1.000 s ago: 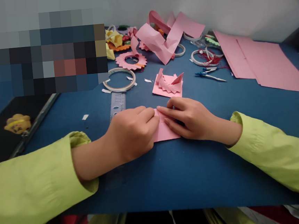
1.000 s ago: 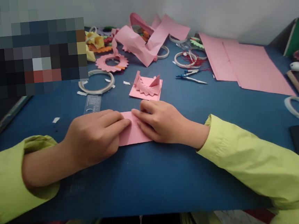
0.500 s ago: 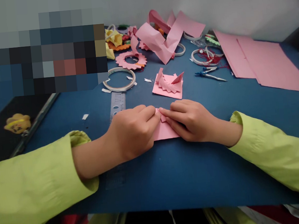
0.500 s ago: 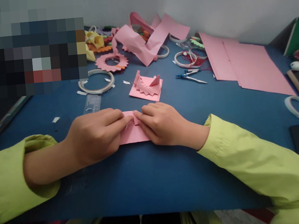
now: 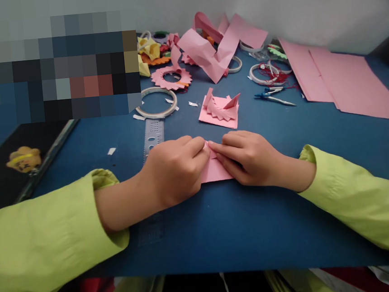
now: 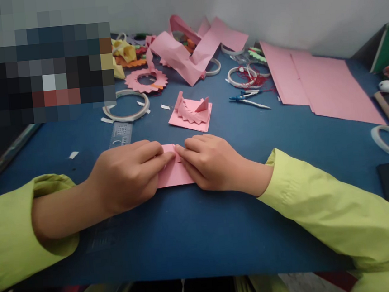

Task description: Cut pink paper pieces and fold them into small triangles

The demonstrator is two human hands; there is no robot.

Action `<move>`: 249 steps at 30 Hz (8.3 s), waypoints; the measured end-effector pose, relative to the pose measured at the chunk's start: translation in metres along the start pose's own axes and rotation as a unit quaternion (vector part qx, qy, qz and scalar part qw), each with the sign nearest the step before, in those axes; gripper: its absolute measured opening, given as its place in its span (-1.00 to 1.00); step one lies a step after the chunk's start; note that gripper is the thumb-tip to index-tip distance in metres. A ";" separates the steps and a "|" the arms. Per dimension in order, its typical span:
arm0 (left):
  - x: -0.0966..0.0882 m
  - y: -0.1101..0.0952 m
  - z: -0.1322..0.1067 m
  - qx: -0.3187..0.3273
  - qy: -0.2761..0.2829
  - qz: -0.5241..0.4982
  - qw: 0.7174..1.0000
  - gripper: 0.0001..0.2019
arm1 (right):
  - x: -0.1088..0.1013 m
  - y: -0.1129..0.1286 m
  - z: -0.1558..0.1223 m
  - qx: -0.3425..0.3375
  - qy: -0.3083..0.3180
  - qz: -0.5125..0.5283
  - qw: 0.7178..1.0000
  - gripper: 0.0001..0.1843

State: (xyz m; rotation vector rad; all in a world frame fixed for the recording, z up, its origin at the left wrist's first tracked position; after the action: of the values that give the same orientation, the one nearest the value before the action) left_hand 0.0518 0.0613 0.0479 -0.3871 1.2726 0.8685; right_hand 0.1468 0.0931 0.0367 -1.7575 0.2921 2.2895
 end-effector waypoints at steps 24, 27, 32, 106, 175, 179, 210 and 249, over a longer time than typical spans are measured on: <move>0.000 -0.004 0.002 0.035 -0.008 0.016 0.999 -0.76 | -0.002 0.004 0.000 -0.006 0.014 -0.009 1.000 -0.70; -0.003 -0.005 0.003 0.033 -0.012 0.021 0.999 -0.76 | -0.001 0.004 0.002 0.007 0.024 -0.029 0.999 -0.67; -0.003 -0.006 0.003 0.032 -0.007 0.024 0.999 -0.75 | 0.004 0.002 0.005 0.016 0.063 -0.050 0.997 -0.62; -0.012 -0.031 -0.012 0.028 0.029 0.125 0.991 -0.70 | -0.007 0.003 0.002 -0.008 -0.022 -0.092 0.995 -0.69; -0.004 -0.023 -0.008 0.042 0.012 0.069 0.997 -0.67 | -0.005 0.006 -0.002 -0.093 -0.004 -0.052 0.994 -0.75; -0.004 -0.021 -0.007 0.036 0.013 0.061 0.997 -0.67 | -0.004 0.006 -0.002 -0.098 0.003 -0.048 0.994 -0.75; -0.001 -0.002 -0.002 -0.032 0.028 -0.050 0.998 -0.68 | -0.004 0.009 0.000 -0.101 0.009 -0.033 0.994 -0.72; -0.010 -0.010 -0.004 0.009 0.026 0.073 0.997 -0.75 | -0.003 0.008 0.000 -0.098 0.002 -0.015 0.995 -0.75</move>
State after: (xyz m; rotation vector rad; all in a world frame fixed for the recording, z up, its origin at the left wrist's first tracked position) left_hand 0.0563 0.0488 0.0546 -0.3062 1.3697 0.9751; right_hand 0.1450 0.0852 0.0399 -1.8436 0.0414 2.3631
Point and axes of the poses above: each hand's wrist, its own z-axis towards the middle knuckle, its own x-axis out of the palm, y = z × x, the point moved 7 cm from there along z, towards the middle knuckle, and after that the axes turned 13 degrees about y, right-handed, at the moved point
